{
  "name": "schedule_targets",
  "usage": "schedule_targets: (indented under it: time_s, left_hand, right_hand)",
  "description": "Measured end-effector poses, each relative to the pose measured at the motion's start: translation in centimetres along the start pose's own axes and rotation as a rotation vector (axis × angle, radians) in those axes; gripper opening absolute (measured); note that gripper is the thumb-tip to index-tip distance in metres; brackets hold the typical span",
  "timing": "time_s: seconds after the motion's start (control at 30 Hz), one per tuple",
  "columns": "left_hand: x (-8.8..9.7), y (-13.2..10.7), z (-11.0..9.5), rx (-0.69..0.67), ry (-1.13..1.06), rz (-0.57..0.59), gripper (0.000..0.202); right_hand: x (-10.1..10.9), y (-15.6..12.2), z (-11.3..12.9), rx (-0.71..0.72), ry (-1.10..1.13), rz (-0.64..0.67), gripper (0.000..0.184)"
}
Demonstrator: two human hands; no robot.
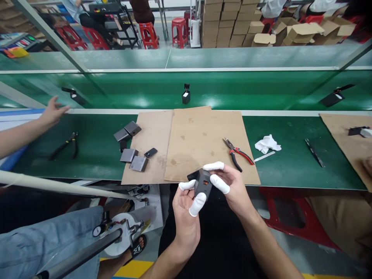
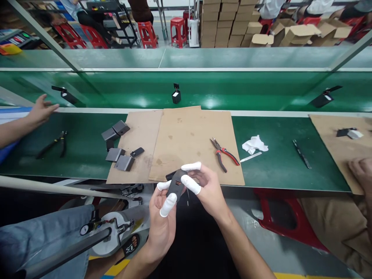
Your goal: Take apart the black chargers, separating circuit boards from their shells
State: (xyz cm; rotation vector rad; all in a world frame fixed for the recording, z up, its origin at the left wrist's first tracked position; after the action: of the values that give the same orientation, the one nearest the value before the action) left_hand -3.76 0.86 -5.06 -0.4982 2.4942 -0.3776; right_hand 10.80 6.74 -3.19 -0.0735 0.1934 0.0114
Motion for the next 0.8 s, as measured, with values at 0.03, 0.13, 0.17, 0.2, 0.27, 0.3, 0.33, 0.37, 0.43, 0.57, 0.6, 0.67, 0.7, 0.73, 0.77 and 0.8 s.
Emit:
schedule_targets:
  time_s: [0.03, 0.13, 0.17, 0.2, 0.27, 0.3, 0.33, 0.37, 0.43, 0.57, 0.6, 0.67, 0.7, 0.73, 0.77, 0.8]
  left_hand:
    - [0.01, 0.03, 0.00, -0.002, 0.002, 0.001, 0.048]
    - [-0.06, 0.06, 0.10, 0.011, 0.004, 0.018, 0.054]
    - [-0.09, 0.06, 0.18, 0.022, 0.002, 0.022, 0.057]
    - [-0.11, 0.05, 0.24, 0.032, -0.002, 0.024, 0.061]
    - [-0.13, 0.04, 0.31, 0.044, -0.003, 0.020, 0.065]
    - [-0.13, 0.04, 0.31, 0.045, 0.002, 0.017, 0.065]
    - [-0.12, 0.05, 0.30, 0.043, 0.010, 0.014, 0.064]
    - [-0.11, 0.06, 0.28, 0.040, 0.018, 0.011, 0.064]
    - [-0.06, 0.08, 0.28, 0.036, 0.028, 0.005, 0.064]
    - [0.08, 0.09, 0.30, 0.030, 0.025, -0.006, 0.067]
    - [0.12, 0.10, 0.28, 0.026, 0.025, -0.008, 0.068]
    - [0.16, 0.12, 0.25, 0.019, 0.028, -0.006, 0.068]
    - [0.17, 0.14, 0.25, 0.017, 0.030, -0.003, 0.068]
    - [0.18, 0.16, 0.27, 0.016, 0.033, 0.003, 0.068]
    - [0.20, 0.20, 0.30, 0.014, 0.034, 0.010, 0.068]
    - [0.22, 0.24, 0.34, 0.013, 0.035, 0.017, 0.068]
  right_hand:
    - [-0.05, -0.01, 0.09, 0.006, 0.004, 0.003, 0.030]
    - [-0.14, -0.01, 0.30, 0.021, 0.027, 0.005, 0.026]
    - [-0.16, 0.00, 0.34, 0.023, 0.038, 0.005, 0.025]
    - [-0.18, 0.01, 0.36, 0.024, 0.047, 0.005, 0.025]
    - [-0.20, 0.02, 0.36, 0.022, 0.056, 0.004, 0.024]
    - [-0.20, 0.03, 0.34, 0.018, 0.056, 0.003, 0.024]
    - [-0.21, 0.02, 0.32, 0.015, 0.055, 0.002, 0.024]
    - [-0.22, 0.02, 0.30, 0.011, 0.055, 0.002, 0.023]
    - [-0.29, -0.01, 0.28, 0.005, 0.059, 0.007, 0.023]
    - [-0.38, -0.08, 0.32, 0.005, 0.059, 0.012, 0.022]
    - [-0.37, -0.10, 0.31, 0.004, 0.056, 0.009, 0.023]
    - [-0.38, -0.13, 0.31, 0.003, 0.056, 0.006, 0.023]
    - [-0.42, -0.14, 0.31, 0.002, 0.059, 0.009, 0.023]
    - [-0.48, -0.15, 0.33, 0.001, 0.064, 0.014, 0.023]
    - [-0.55, -0.16, 0.36, 0.000, 0.071, 0.019, 0.023]
    - [-0.62, -0.17, 0.40, -0.001, 0.079, 0.022, 0.022]
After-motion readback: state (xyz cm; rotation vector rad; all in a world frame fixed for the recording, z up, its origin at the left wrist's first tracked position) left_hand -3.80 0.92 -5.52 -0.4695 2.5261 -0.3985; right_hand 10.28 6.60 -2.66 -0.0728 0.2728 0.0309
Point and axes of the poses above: each hand's wrist, its own y-axis towards the middle knuckle, its own x-axis out of the back of the hand, z = x × y, the point moved 7 cm from there along y, towards the middle knuckle, and after that the axes turned 3 degrees about -z, right-handed, at the moved point
